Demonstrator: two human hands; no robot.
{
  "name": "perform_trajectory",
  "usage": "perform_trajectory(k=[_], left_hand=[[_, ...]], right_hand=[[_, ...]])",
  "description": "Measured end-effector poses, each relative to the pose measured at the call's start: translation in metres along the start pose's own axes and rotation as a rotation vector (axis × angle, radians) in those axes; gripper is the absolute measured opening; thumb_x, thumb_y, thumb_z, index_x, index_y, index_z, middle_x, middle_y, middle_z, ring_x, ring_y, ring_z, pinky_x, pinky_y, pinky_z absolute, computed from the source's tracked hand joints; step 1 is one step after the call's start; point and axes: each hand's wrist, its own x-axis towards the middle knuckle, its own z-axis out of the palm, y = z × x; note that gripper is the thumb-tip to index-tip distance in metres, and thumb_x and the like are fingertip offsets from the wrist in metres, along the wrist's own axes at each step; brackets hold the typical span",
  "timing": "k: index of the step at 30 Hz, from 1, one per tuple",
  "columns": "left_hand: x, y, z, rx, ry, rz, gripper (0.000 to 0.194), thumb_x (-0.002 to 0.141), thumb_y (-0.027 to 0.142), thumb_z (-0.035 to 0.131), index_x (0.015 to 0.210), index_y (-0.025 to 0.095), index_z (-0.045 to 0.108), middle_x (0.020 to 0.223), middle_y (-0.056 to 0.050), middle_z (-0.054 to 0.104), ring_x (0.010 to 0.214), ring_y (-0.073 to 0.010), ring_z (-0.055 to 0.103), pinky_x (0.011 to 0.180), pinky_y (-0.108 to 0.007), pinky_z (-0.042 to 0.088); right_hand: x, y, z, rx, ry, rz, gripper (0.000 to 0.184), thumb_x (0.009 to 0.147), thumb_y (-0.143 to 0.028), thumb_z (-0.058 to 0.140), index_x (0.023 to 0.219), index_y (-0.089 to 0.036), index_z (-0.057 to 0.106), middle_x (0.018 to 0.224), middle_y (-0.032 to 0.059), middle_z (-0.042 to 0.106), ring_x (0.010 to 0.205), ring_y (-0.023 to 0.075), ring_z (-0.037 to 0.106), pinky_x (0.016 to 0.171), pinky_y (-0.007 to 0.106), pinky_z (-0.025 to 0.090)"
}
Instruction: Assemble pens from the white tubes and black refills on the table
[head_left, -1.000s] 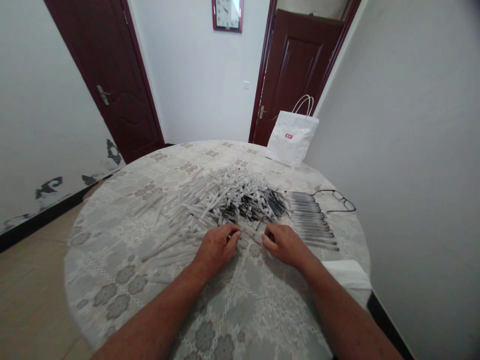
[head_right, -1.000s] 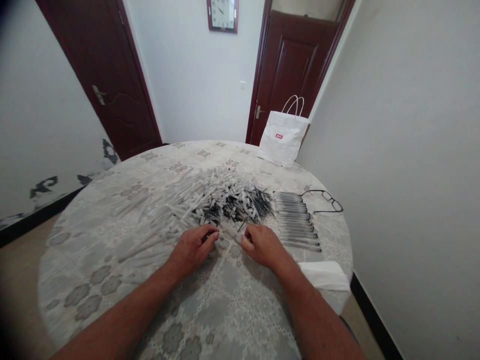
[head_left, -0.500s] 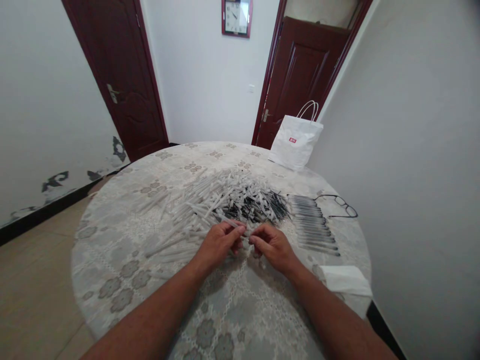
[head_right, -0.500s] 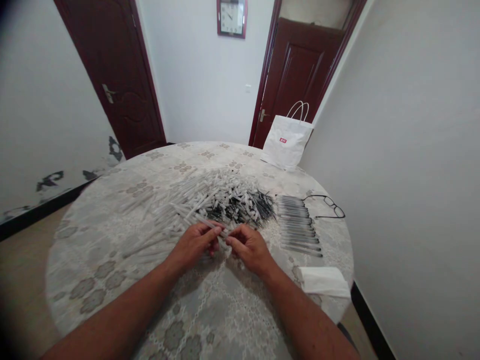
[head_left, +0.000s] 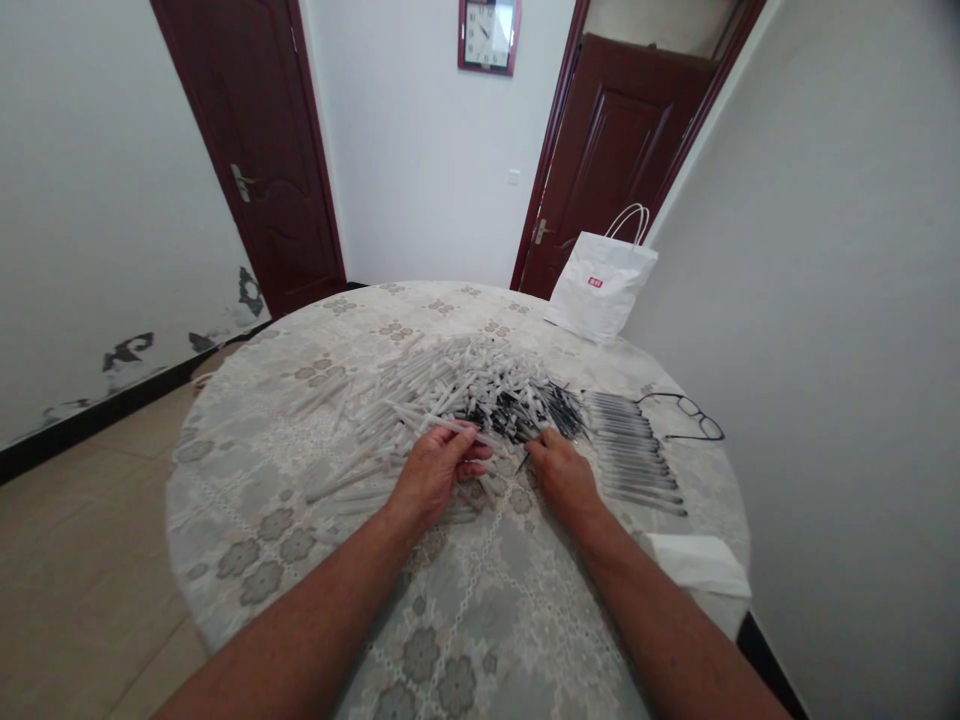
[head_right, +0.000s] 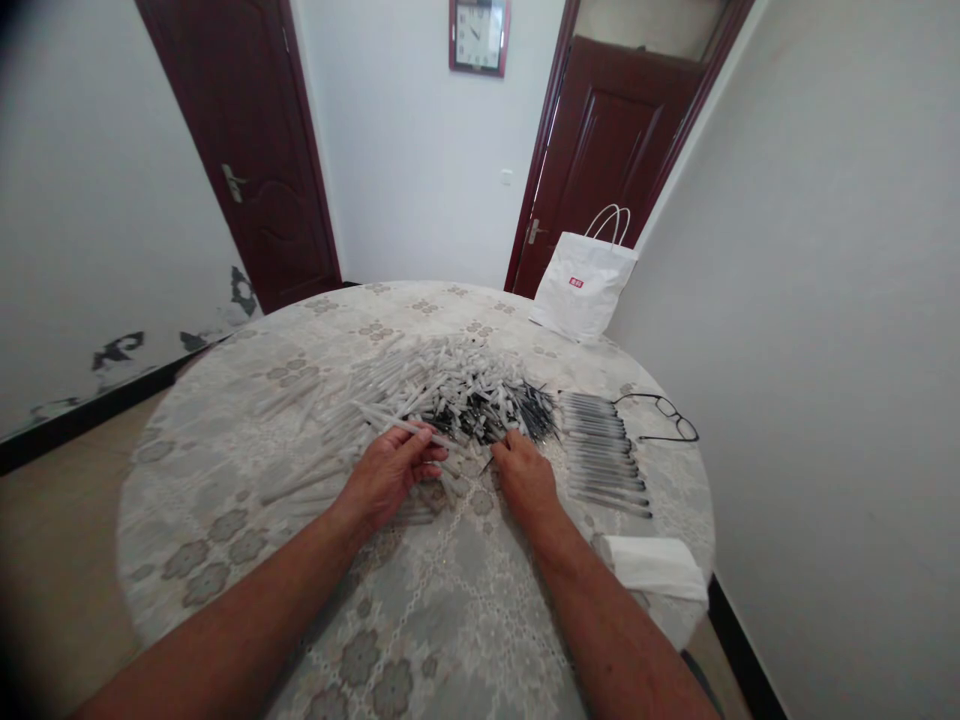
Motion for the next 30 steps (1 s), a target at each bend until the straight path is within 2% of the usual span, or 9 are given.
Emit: perform_trajectory(k=[3, 8, 11, 17, 30], left_hand=[[0.000, 0.000, 0.000, -0.021, 0.010, -0.012, 0.027, 0.085, 0.034, 0.074, 0.099, 0.015, 0.061, 0.092, -0.009, 0.073, 0.080, -0.0169, 0.072, 0.064, -0.025, 0.059], [0.000, 0.002, 0.002, -0.077, 0.024, 0.002, 0.027, 0.087, 0.033, 0.072, 0.101, 0.017, 0.056, 0.098, -0.010, 0.074, 0.085, -0.0202, 0.074, 0.069, -0.030, 0.061], [-0.001, 0.002, 0.003, -0.103, 0.002, 0.015, 0.027, 0.088, 0.034, 0.071, 0.102, 0.019, 0.054, 0.099, -0.010, 0.074, 0.088, -0.0230, 0.075, 0.073, -0.033, 0.061], [-0.001, 0.000, 0.003, -0.126, -0.021, 0.036, 0.029, 0.090, 0.037, 0.068, 0.105, 0.021, 0.049, 0.100, -0.007, 0.072, 0.090, -0.0260, 0.076, 0.077, -0.038, 0.061], [0.000, -0.003, 0.001, -0.100, -0.047, 0.062, 0.033, 0.089, 0.041, 0.068, 0.107, 0.022, 0.048, 0.103, -0.007, 0.072, 0.090, -0.0257, 0.076, 0.081, -0.040, 0.060]], right_hand=[[0.000, 0.000, -0.001, -0.019, 0.034, -0.023, 0.018, 0.097, -0.022, 0.053, 0.105, -0.026, 0.069, 0.111, 0.0075, 0.062, 0.097, 0.0185, 0.057, 0.072, 0.023, 0.041], [-0.008, 0.002, -0.002, 0.027, 0.355, -0.072, 0.023, 0.099, -0.021, 0.052, 0.114, -0.025, 0.069, 0.113, 0.0071, 0.065, 0.097, 0.0176, 0.058, 0.073, 0.023, 0.041], [-0.012, -0.001, -0.002, 0.070, 0.455, -0.105, 0.022, 0.102, -0.026, 0.050, 0.114, -0.025, 0.069, 0.102, 0.0054, 0.068, 0.091, 0.0162, 0.060, 0.071, 0.022, 0.040], [-0.013, -0.005, -0.001, 0.083, 0.459, -0.193, 0.024, 0.103, -0.028, 0.050, 0.113, -0.025, 0.071, 0.096, 0.0058, 0.069, 0.089, 0.0163, 0.061, 0.072, 0.023, 0.041], [-0.015, -0.007, -0.002, 0.019, 0.444, -0.234, 0.024, 0.100, -0.024, 0.053, 0.118, -0.026, 0.069, 0.097, 0.0056, 0.069, 0.087, 0.0173, 0.060, 0.067, 0.024, 0.040]])
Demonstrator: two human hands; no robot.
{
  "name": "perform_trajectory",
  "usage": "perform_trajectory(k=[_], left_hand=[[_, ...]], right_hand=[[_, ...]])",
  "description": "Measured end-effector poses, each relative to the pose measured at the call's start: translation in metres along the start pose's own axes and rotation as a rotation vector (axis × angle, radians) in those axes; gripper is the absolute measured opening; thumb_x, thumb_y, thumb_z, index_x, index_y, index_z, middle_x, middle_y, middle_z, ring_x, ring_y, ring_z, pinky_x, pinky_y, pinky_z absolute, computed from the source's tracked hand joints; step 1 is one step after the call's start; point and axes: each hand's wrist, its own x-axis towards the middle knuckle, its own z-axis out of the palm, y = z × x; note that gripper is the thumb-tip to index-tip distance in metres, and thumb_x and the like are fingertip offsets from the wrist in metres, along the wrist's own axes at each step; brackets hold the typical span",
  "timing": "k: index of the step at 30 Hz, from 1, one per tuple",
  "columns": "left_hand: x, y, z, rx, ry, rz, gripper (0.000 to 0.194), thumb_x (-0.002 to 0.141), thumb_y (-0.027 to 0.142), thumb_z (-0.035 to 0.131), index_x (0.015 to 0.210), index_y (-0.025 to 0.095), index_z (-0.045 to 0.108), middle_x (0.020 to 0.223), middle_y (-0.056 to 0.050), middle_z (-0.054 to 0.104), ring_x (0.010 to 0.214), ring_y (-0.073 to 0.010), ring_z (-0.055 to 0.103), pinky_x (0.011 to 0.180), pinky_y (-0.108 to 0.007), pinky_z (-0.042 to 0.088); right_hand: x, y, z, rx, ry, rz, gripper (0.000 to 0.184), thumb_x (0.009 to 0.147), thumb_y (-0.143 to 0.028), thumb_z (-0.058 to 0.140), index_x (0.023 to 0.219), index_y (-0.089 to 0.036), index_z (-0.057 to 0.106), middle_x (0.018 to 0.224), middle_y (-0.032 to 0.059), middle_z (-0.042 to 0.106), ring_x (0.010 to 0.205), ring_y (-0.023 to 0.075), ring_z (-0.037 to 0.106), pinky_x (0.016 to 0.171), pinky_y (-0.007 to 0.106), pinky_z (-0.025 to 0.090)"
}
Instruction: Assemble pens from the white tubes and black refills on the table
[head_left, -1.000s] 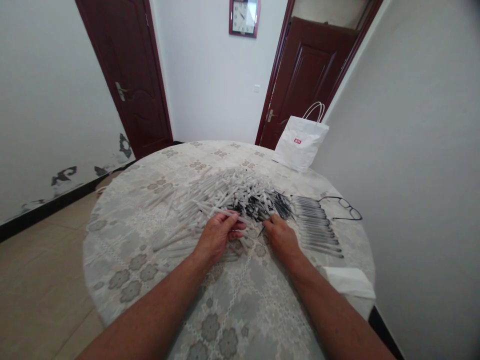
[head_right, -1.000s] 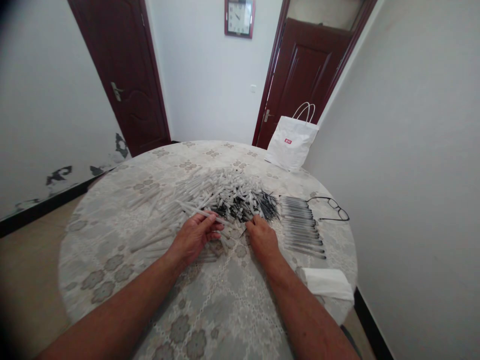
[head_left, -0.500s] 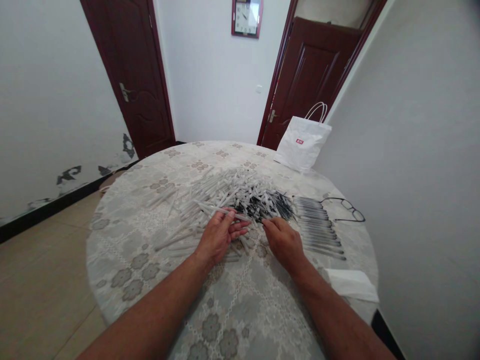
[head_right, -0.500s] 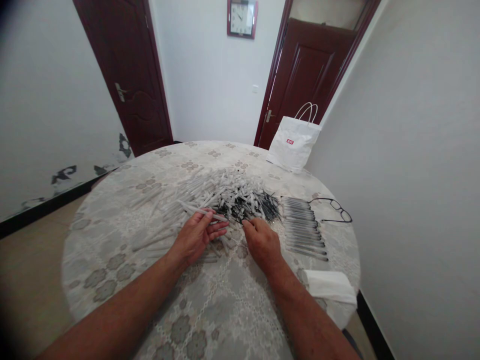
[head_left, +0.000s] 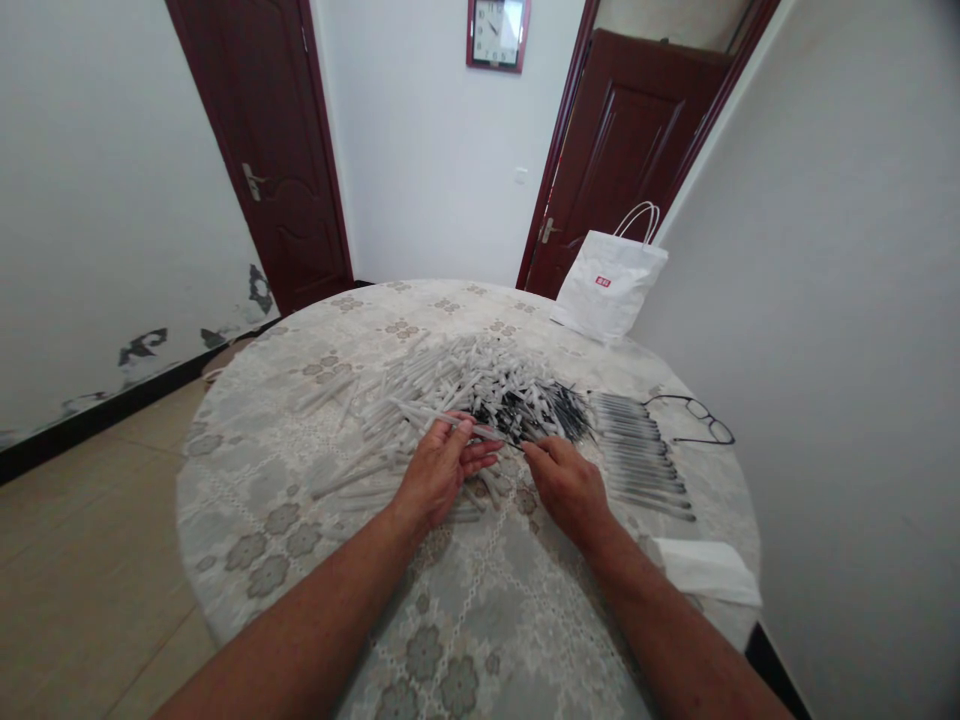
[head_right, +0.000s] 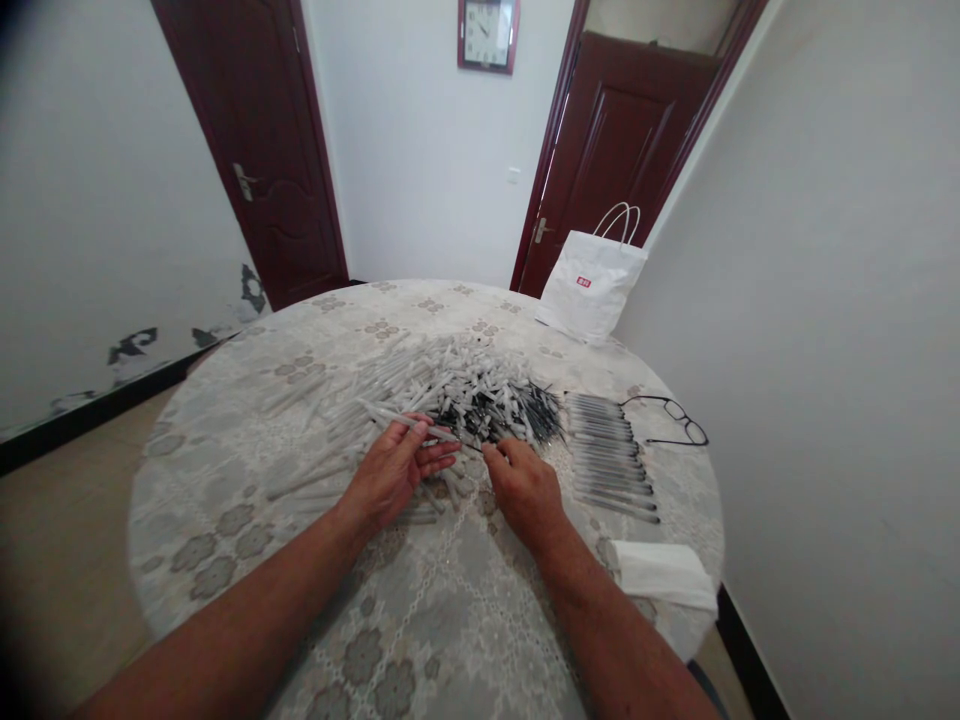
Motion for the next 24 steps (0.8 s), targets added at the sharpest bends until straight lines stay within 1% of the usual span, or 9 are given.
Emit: perform_trajectory(k=[6, 10, 15, 17, 20, 22, 24], left_hand=[[0.000, -0.004, -0.002, 0.109, -0.030, 0.001, 0.032, 0.088, 0.042, 0.068, 0.106, 0.022, 0.051, 0.099, -0.006, 0.072, 0.090, -0.0235, 0.075, 0.082, -0.038, 0.059], [-0.002, -0.001, 0.001, 0.092, -0.047, -0.009, 0.033, 0.088, 0.043, 0.068, 0.106, 0.022, 0.050, 0.102, -0.007, 0.072, 0.088, -0.0229, 0.075, 0.081, -0.038, 0.059], [-0.004, -0.003, 0.004, 0.090, -0.077, -0.042, 0.032, 0.088, 0.041, 0.069, 0.106, 0.022, 0.050, 0.105, -0.007, 0.070, 0.089, -0.0240, 0.075, 0.078, -0.037, 0.059], [-0.004, -0.003, 0.004, 0.056, -0.049, -0.029, 0.031, 0.089, 0.040, 0.068, 0.106, 0.022, 0.049, 0.103, -0.006, 0.070, 0.087, -0.0234, 0.076, 0.078, -0.037, 0.059], [-0.001, 0.001, 0.002, -0.007, 0.028, 0.000, 0.028, 0.090, 0.038, 0.066, 0.105, 0.023, 0.048, 0.101, -0.004, 0.070, 0.086, -0.0227, 0.076, 0.081, -0.039, 0.059], [0.001, 0.004, 0.000, -0.037, 0.071, 0.023, 0.027, 0.090, 0.036, 0.067, 0.103, 0.023, 0.048, 0.100, -0.003, 0.070, 0.087, -0.0228, 0.076, 0.083, -0.042, 0.059], [0.003, 0.007, -0.002, -0.052, 0.088, 0.043, 0.026, 0.089, 0.035, 0.067, 0.102, 0.022, 0.048, 0.099, -0.003, 0.070, 0.088, -0.0229, 0.076, 0.086, -0.043, 0.059]], right_hand=[[-0.001, 0.000, 0.001, -0.014, 0.015, -0.043, 0.023, 0.099, -0.023, 0.055, 0.116, -0.025, 0.070, 0.094, 0.0050, 0.069, 0.084, 0.0169, 0.059, 0.066, 0.024, 0.041], [0.000, -0.003, 0.000, 0.048, 0.060, -0.087, 0.021, 0.098, -0.022, 0.056, 0.113, -0.023, 0.071, 0.092, 0.0063, 0.068, 0.084, 0.0167, 0.059, 0.068, 0.024, 0.043], [0.002, -0.010, -0.004, 0.170, 0.106, -0.094, 0.023, 0.100, -0.022, 0.054, 0.116, -0.021, 0.069, 0.092, 0.0072, 0.069, 0.084, 0.0172, 0.061, 0.071, 0.025, 0.047], [0.002, -0.010, -0.007, 0.252, 0.121, -0.067, 0.026, 0.099, -0.024, 0.054, 0.121, -0.019, 0.067, 0.098, 0.0090, 0.069, 0.090, 0.0185, 0.062, 0.078, 0.027, 0.050], [0.002, -0.004, -0.012, 0.338, 0.150, 0.021, 0.031, 0.099, -0.027, 0.054, 0.128, -0.017, 0.062, 0.110, 0.0125, 0.067, 0.102, 0.0218, 0.062, 0.089, 0.033, 0.052], [0.001, 0.002, -0.014, 0.372, 0.169, 0.081, 0.032, 0.099, -0.027, 0.052, 0.127, -0.017, 0.061, 0.110, 0.0129, 0.066, 0.102, 0.0225, 0.063, 0.090, 0.035, 0.051], [0.001, 0.010, -0.015, 0.395, 0.167, 0.134, 0.027, 0.099, -0.027, 0.050, 0.121, -0.018, 0.063, 0.104, 0.0114, 0.067, 0.096, 0.0215, 0.064, 0.087, 0.034, 0.051]])
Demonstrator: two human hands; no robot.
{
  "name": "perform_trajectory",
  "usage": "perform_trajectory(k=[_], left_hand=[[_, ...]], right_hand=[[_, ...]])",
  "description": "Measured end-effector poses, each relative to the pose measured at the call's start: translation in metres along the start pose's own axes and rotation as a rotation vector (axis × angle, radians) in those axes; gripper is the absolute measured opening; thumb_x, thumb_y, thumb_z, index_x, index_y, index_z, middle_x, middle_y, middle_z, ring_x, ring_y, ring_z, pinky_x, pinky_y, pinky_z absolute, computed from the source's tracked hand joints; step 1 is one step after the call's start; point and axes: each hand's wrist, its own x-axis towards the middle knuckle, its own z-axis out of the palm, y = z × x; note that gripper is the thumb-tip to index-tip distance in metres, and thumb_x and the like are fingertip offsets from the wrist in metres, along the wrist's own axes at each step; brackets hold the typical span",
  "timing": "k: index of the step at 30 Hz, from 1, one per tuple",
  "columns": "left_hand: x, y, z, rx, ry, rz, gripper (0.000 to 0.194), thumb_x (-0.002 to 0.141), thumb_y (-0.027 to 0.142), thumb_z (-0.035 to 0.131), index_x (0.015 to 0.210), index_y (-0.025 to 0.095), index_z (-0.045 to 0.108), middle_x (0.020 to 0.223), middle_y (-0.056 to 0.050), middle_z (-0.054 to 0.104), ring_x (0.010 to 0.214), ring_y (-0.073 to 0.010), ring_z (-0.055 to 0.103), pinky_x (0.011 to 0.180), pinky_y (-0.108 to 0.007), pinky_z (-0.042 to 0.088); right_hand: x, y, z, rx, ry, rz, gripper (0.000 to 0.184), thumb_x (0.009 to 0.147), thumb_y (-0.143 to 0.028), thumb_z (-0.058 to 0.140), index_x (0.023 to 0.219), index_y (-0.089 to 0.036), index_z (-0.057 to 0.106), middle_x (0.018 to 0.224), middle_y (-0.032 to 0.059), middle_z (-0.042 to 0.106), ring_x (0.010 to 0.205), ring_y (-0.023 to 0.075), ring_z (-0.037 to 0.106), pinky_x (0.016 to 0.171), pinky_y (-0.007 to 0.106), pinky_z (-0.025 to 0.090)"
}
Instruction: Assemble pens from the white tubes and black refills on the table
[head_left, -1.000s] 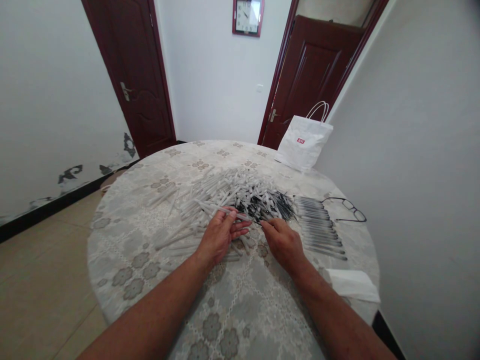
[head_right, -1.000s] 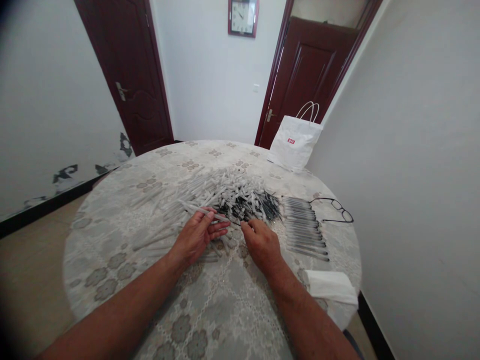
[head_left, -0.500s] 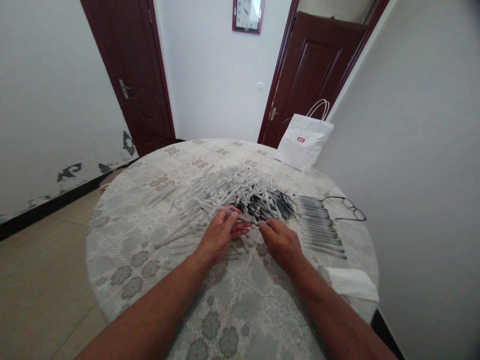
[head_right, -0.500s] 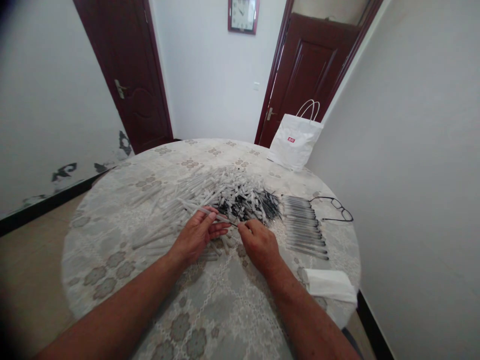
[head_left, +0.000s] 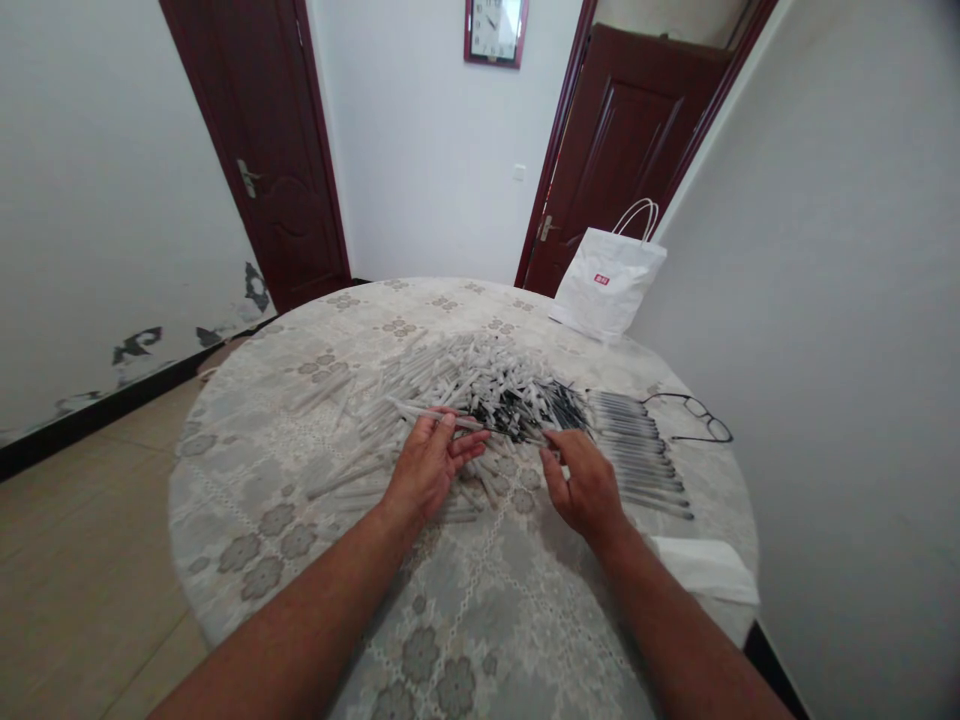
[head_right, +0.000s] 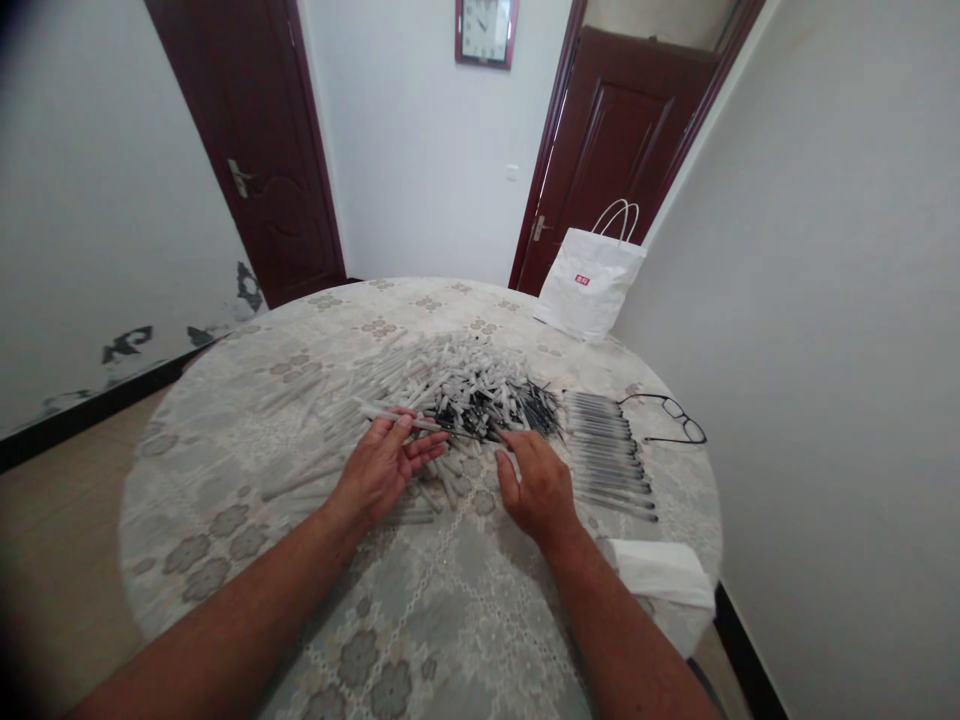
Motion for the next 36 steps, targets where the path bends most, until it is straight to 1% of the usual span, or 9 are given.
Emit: perform_trajectory(k=[4, 6, 14, 17, 21, 25, 28, 31, 36], left_hand=[[0.000, 0.000, 0.000, 0.008, -0.011, -0.004, 0.026, 0.089, 0.035, 0.068, 0.102, 0.023, 0.048, 0.099, -0.002, 0.070, 0.089, -0.0224, 0.076, 0.086, -0.043, 0.059], [-0.001, -0.002, 0.002, 0.021, -0.016, -0.016, 0.027, 0.089, 0.036, 0.068, 0.103, 0.023, 0.049, 0.099, -0.003, 0.071, 0.087, -0.0218, 0.076, 0.084, -0.042, 0.059], [-0.009, -0.012, 0.006, 0.180, -0.138, -0.148, 0.027, 0.085, 0.034, 0.073, 0.102, 0.019, 0.058, 0.098, -0.010, 0.075, 0.085, -0.0218, 0.075, 0.079, -0.036, 0.060], [-0.008, -0.012, 0.005, 0.172, -0.127, -0.168, 0.026, 0.086, 0.032, 0.073, 0.101, 0.017, 0.059, 0.095, -0.011, 0.075, 0.081, -0.0210, 0.075, 0.077, -0.036, 0.061], [-0.005, -0.007, 0.003, 0.083, -0.087, -0.194, 0.022, 0.088, 0.033, 0.070, 0.095, 0.017, 0.058, 0.093, -0.010, 0.075, 0.081, -0.0216, 0.075, 0.075, -0.037, 0.062], [-0.002, -0.002, 0.000, -0.037, -0.049, -0.197, 0.021, 0.087, 0.031, 0.071, 0.091, 0.018, 0.056, 0.086, -0.006, 0.073, 0.083, -0.0232, 0.076, 0.075, -0.039, 0.063], [0.000, 0.001, -0.001, -0.086, -0.015, -0.175, 0.019, 0.088, 0.030, 0.071, 0.092, 0.018, 0.056, 0.084, -0.005, 0.073, 0.081, -0.0227, 0.076, 0.075, -0.040, 0.063], [0.000, 0.002, -0.001, -0.094, 0.018, -0.147, 0.020, 0.089, 0.032, 0.070, 0.091, 0.017, 0.057, 0.082, -0.005, 0.072, 0.077, -0.0210, 0.076, 0.074, -0.038, 0.063], [0.000, 0.002, 0.001, -0.081, 0.017, -0.132, 0.023, 0.086, 0.033, 0.073, 0.088, 0.016, 0.057, 0.079, -0.004, 0.072, 0.073, -0.0183, 0.074, 0.071, -0.034, 0.063]], right_hand=[[0.001, 0.008, 0.000, 0.000, -0.016, 0.047, 0.021, 0.101, -0.028, 0.047, 0.101, -0.020, 0.066, 0.090, 0.0077, 0.067, 0.084, 0.0187, 0.063, 0.080, 0.030, 0.049], [0.000, 0.006, 0.002, 0.002, -0.048, 0.037, 0.021, 0.101, -0.028, 0.047, 0.098, -0.020, 0.066, 0.088, 0.0072, 0.067, 0.083, 0.0182, 0.062, 0.079, 0.030, 0.048], [-0.002, -0.019, 0.016, 0.043, -0.193, -0.043, 0.024, 0.102, -0.026, 0.044, 0.102, -0.018, 0.066, 0.090, 0.0074, 0.066, 0.085, 0.0180, 0.062, 0.081, 0.028, 0.049], [-0.003, -0.022, 0.017, 0.087, -0.204, -0.074, 0.024, 0.102, -0.023, 0.044, 0.111, -0.018, 0.065, 0.094, 0.0082, 0.067, 0.088, 0.0182, 0.063, 0.082, 0.028, 0.050], [-0.002, -0.010, 0.017, 0.101, -0.129, -0.026, 0.026, 0.100, -0.021, 0.045, 0.118, -0.018, 0.064, 0.102, 0.0093, 0.069, 0.095, 0.0191, 0.065, 0.086, 0.029, 0.051], [-0.001, 0.017, 0.014, 0.015, -0.014, 0.129, 0.026, 0.099, -0.021, 0.045, 0.113, -0.018, 0.066, 0.100, 0.0093, 0.069, 0.094, 0.0205, 0.065, 0.088, 0.032, 0.050], [-0.002, 0.038, 0.012, -0.076, 0.000, 0.197, 0.025, 0.097, -0.021, 0.048, 0.110, -0.016, 0.068, 0.099, 0.0104, 0.068, 0.096, 0.0222, 0.063, 0.088, 0.034, 0.049], [-0.006, 0.044, 0.017, -0.133, -0.085, 0.179, 0.024, 0.095, -0.018, 0.049, 0.108, -0.017, 0.069, 0.099, 0.0095, 0.066, 0.093, 0.0213, 0.062, 0.086, 0.032, 0.049], [-0.006, 0.029, 0.032, -0.312, -0.288, 0.167, 0.026, 0.097, -0.020, 0.050, 0.113, -0.025, 0.069, 0.097, 0.0062, 0.064, 0.079, 0.0168, 0.060, 0.066, 0.025, 0.044]])
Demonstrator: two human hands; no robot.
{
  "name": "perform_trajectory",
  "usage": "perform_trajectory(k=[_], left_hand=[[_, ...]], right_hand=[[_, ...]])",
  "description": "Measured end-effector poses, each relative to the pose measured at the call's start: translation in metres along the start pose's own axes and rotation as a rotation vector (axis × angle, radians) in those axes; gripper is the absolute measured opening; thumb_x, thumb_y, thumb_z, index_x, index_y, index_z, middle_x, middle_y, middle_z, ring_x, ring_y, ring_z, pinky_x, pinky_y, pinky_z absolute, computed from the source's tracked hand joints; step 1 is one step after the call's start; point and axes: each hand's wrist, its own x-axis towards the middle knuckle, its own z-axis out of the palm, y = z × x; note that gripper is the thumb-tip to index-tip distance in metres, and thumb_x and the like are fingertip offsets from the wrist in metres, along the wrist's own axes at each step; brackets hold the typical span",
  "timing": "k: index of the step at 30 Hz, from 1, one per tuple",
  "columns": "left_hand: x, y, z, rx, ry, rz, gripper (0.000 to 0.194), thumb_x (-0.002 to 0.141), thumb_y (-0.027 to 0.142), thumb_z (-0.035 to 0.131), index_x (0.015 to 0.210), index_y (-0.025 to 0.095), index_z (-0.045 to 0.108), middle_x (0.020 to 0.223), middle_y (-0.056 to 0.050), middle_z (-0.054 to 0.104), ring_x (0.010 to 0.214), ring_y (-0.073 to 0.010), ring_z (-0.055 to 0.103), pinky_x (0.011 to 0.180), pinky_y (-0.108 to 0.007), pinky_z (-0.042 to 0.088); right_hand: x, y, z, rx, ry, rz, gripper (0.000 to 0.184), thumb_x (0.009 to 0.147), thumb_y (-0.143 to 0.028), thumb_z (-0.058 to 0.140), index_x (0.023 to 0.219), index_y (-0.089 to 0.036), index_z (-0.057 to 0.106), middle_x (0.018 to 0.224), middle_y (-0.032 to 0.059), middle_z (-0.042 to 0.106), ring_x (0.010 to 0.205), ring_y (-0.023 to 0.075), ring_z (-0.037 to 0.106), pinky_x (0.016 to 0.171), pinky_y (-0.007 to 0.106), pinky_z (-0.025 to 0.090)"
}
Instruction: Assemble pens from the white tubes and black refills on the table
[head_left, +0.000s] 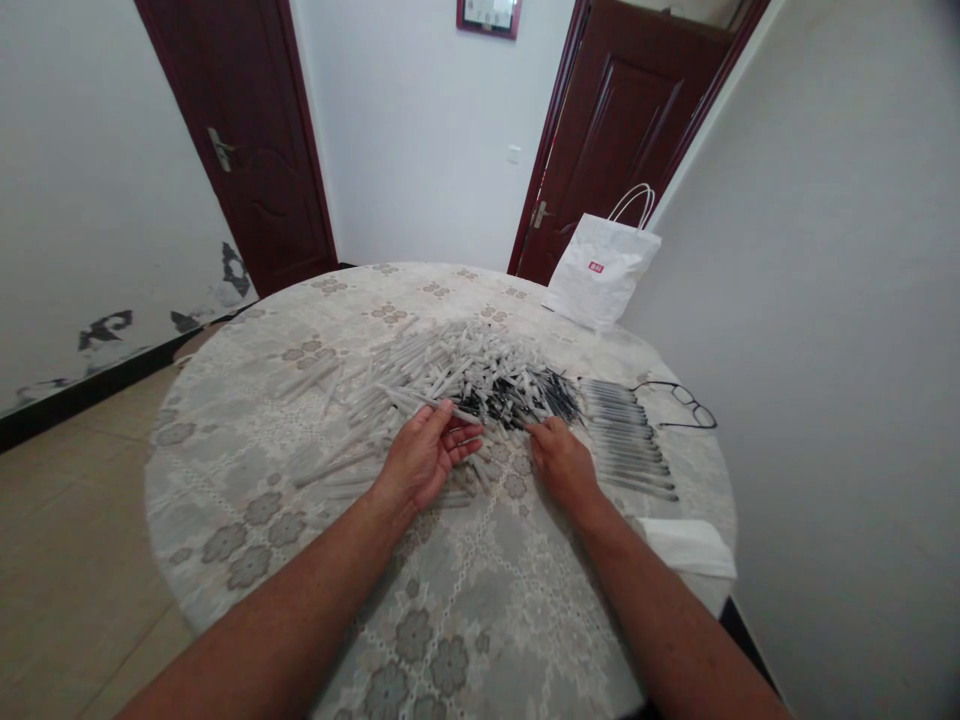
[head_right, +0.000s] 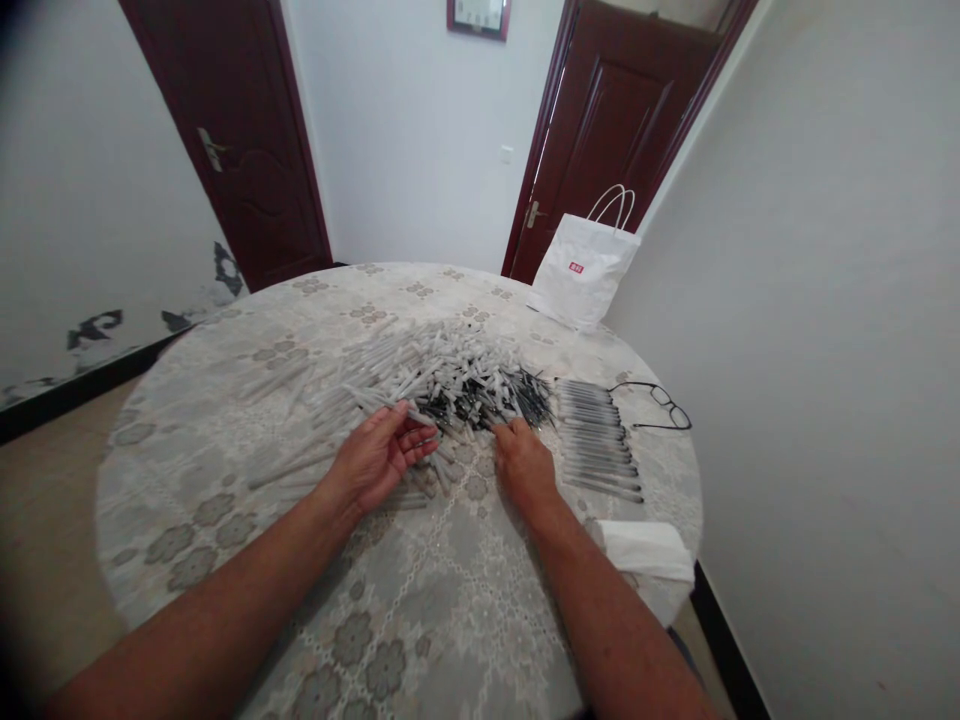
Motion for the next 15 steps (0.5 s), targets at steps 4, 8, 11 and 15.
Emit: perform_trajectory(k=[4, 8, 11, 15], left_hand=[[-0.001, -0.001, 0.002, 0.011, -0.013, 0.001, 0.023, 0.086, 0.033, 0.073, 0.088, 0.016, 0.057, 0.078, -0.004, 0.071, 0.072, -0.0174, 0.073, 0.069, -0.032, 0.062], [-0.002, 0.000, 0.004, 0.019, -0.018, -0.004, 0.023, 0.087, 0.033, 0.072, 0.087, 0.016, 0.057, 0.077, -0.003, 0.071, 0.069, -0.0166, 0.072, 0.066, -0.031, 0.062], [-0.003, 0.000, 0.003, 0.026, -0.017, -0.002, 0.023, 0.086, 0.033, 0.073, 0.086, 0.016, 0.057, 0.077, -0.003, 0.070, 0.068, -0.0158, 0.072, 0.065, -0.029, 0.061], [-0.002, 0.001, 0.001, 0.027, -0.015, -0.001, 0.022, 0.086, 0.033, 0.073, 0.086, 0.017, 0.057, 0.077, -0.003, 0.070, 0.067, -0.0153, 0.071, 0.064, -0.029, 0.061]], right_hand=[[0.007, -0.010, 0.001, -0.131, -0.082, 0.012, 0.027, 0.100, -0.023, 0.048, 0.118, -0.030, 0.068, 0.097, 0.0056, 0.063, 0.073, 0.0155, 0.059, 0.057, 0.024, 0.037], [0.011, -0.013, 0.001, -0.165, -0.118, 0.012, 0.025, 0.100, -0.024, 0.049, 0.116, -0.031, 0.067, 0.098, 0.0058, 0.063, 0.070, 0.0147, 0.059, 0.056, 0.024, 0.036], [0.010, -0.012, 0.001, -0.142, -0.123, 0.020, 0.021, 0.099, -0.025, 0.051, 0.111, -0.028, 0.067, 0.101, 0.0066, 0.063, 0.072, 0.0156, 0.060, 0.058, 0.025, 0.040], [0.007, 0.008, -0.001, -0.008, -0.010, 0.009, 0.023, 0.097, -0.021, 0.050, 0.113, -0.023, 0.066, 0.105, 0.0084, 0.064, 0.083, 0.0187, 0.062, 0.068, 0.028, 0.046]])
